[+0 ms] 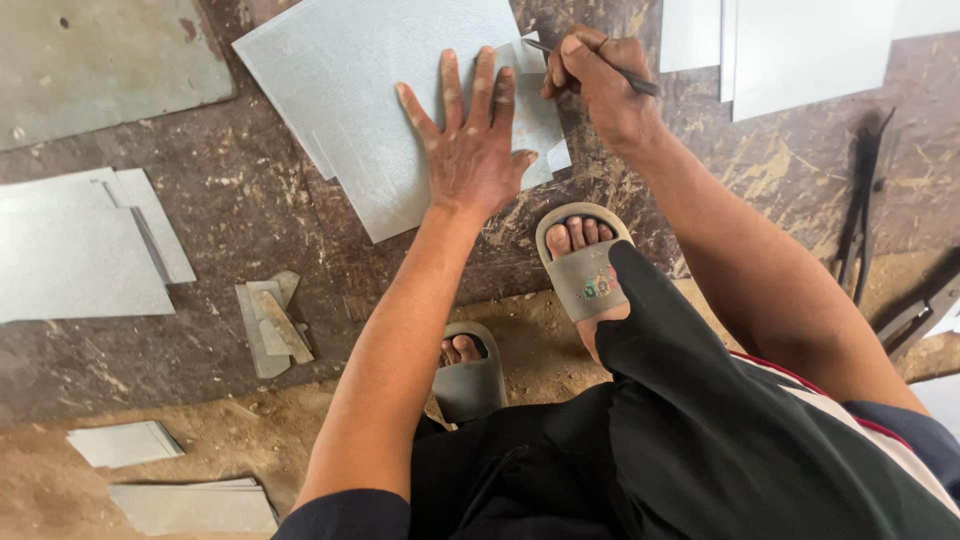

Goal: The person sorts small metal sheet offcuts into a basket on the workbench, then lays flat metal sheets on the bench and traces pattern outlines onto them with a handheld scribe, repositioning and stacking the sheets as they work.

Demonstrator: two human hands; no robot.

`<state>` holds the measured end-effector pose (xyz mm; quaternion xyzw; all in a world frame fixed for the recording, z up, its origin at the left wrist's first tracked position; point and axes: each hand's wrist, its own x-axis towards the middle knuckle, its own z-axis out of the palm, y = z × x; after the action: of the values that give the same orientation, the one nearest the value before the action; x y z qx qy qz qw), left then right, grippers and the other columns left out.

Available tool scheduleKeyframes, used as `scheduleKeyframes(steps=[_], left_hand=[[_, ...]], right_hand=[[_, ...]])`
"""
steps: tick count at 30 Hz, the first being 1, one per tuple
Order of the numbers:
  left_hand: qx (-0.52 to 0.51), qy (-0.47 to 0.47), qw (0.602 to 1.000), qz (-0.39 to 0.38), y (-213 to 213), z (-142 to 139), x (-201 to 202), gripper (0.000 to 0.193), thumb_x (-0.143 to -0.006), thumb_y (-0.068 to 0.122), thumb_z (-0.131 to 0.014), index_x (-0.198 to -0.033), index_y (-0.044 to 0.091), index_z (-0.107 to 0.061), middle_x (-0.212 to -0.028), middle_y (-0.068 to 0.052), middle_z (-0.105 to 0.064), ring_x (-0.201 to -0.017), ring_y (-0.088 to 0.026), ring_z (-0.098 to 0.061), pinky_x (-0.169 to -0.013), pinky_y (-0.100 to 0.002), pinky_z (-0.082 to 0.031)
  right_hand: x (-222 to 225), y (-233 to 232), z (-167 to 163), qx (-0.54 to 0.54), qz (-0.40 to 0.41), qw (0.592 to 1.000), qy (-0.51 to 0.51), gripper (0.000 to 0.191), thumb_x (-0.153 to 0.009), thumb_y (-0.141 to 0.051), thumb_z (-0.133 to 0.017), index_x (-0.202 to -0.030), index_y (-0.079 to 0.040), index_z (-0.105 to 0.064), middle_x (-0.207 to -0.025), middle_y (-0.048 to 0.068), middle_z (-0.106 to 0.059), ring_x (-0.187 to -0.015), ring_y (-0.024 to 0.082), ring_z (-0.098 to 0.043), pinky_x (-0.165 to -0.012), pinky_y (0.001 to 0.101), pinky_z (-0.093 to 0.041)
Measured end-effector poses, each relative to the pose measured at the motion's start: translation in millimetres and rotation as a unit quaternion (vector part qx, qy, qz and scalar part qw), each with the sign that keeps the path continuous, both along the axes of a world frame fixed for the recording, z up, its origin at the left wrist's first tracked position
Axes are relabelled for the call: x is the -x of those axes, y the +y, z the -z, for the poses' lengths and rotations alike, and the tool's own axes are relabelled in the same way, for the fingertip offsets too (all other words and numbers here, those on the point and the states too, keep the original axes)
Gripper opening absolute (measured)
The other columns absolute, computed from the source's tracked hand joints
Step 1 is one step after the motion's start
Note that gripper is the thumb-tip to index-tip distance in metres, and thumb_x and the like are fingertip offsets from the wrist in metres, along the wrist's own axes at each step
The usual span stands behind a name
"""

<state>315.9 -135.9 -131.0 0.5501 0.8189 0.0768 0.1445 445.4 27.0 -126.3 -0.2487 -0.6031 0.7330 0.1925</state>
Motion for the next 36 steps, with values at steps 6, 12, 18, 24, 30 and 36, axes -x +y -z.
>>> scheduleKeyframes(steps=[6, 12, 18, 24, 30, 36], left_hand=[[-0.030, 0.009, 0.999, -0.010, 2, -1, -2, 0.096, -0.075, 0.052, -0.086, -0.154, 0.016, -0.045, -0.168, -0.005, -0.017, -0.155, -0.037, -0.004, -0.118, -0.085, 0.003], [-0.014, 0.005, 1.000, -0.005, 2, -3, -3, 0.097, -0.075, 0.051, -0.087, -0.154, 0.013, -0.045, -0.167, -0.008, -0.019, -0.155, -0.040, -0.007, -0.116, -0.086, 0.000], [-0.001, 0.026, 1.000, -0.005, 4, -5, -8, 0.098, -0.077, 0.050, -0.086, -0.155, 0.008, -0.044, -0.166, -0.013, -0.018, -0.154, -0.043, -0.009, -0.114, -0.088, -0.001], [0.013, 0.025, 0.999, -0.019, 12, -11, -6, 0.096, -0.077, 0.049, -0.084, -0.153, 0.009, -0.044, -0.165, -0.013, -0.018, -0.153, -0.043, -0.012, -0.114, -0.087, 0.000], [0.057, 0.034, 0.998, -0.016, 10, -7, -12, 0.096, -0.076, 0.051, -0.085, -0.153, 0.010, -0.045, -0.165, -0.013, -0.022, -0.154, -0.042, -0.014, -0.116, -0.086, -0.001], [0.037, 0.040, 0.998, -0.026, 9, -9, -11, 0.098, -0.077, 0.049, -0.086, -0.155, 0.009, -0.043, -0.166, -0.012, -0.023, -0.154, -0.042, -0.015, -0.115, -0.087, -0.002]], right_hand=[[7, -1, -10, -0.051, -0.036, 0.997, -0.051, 0.036, -0.113, -0.021, -0.049, -0.085, -0.001, -0.057, -0.086, 0.006, -0.062, -0.082, 0.016, -0.066, -0.074, 0.0309, -0.048], [11, 2, -10, -0.074, -0.074, 0.994, -0.006, 0.033, -0.115, -0.016, -0.049, -0.089, 0.002, -0.058, -0.089, 0.005, -0.059, -0.082, 0.015, -0.065, -0.079, 0.0311, -0.055], [4, 4, -14, -0.105, -0.115, 0.984, -0.082, 0.030, -0.112, -0.014, -0.048, -0.085, 0.000, -0.054, -0.080, 0.005, -0.056, -0.070, 0.014, -0.059, -0.065, 0.0314, -0.050], [10, 11, -21, -0.257, -0.205, 0.930, -0.163, 0.035, -0.113, -0.018, -0.049, -0.083, -0.002, -0.057, -0.072, 0.007, -0.056, -0.060, 0.015, -0.054, -0.056, 0.0324, -0.045], [11, 30, 6, -0.285, -0.268, 0.885, -0.254, 0.032, -0.106, -0.015, -0.050, -0.078, -0.004, -0.059, -0.067, 0.007, -0.057, -0.057, 0.015, -0.055, -0.052, 0.0333, -0.045], [-23, 36, -15, -0.131, -0.198, 0.954, -0.180, 0.020, -0.111, -0.013, -0.049, -0.094, -0.006, -0.056, -0.077, 0.006, -0.057, -0.064, 0.012, -0.051, -0.056, 0.0306, -0.045]])
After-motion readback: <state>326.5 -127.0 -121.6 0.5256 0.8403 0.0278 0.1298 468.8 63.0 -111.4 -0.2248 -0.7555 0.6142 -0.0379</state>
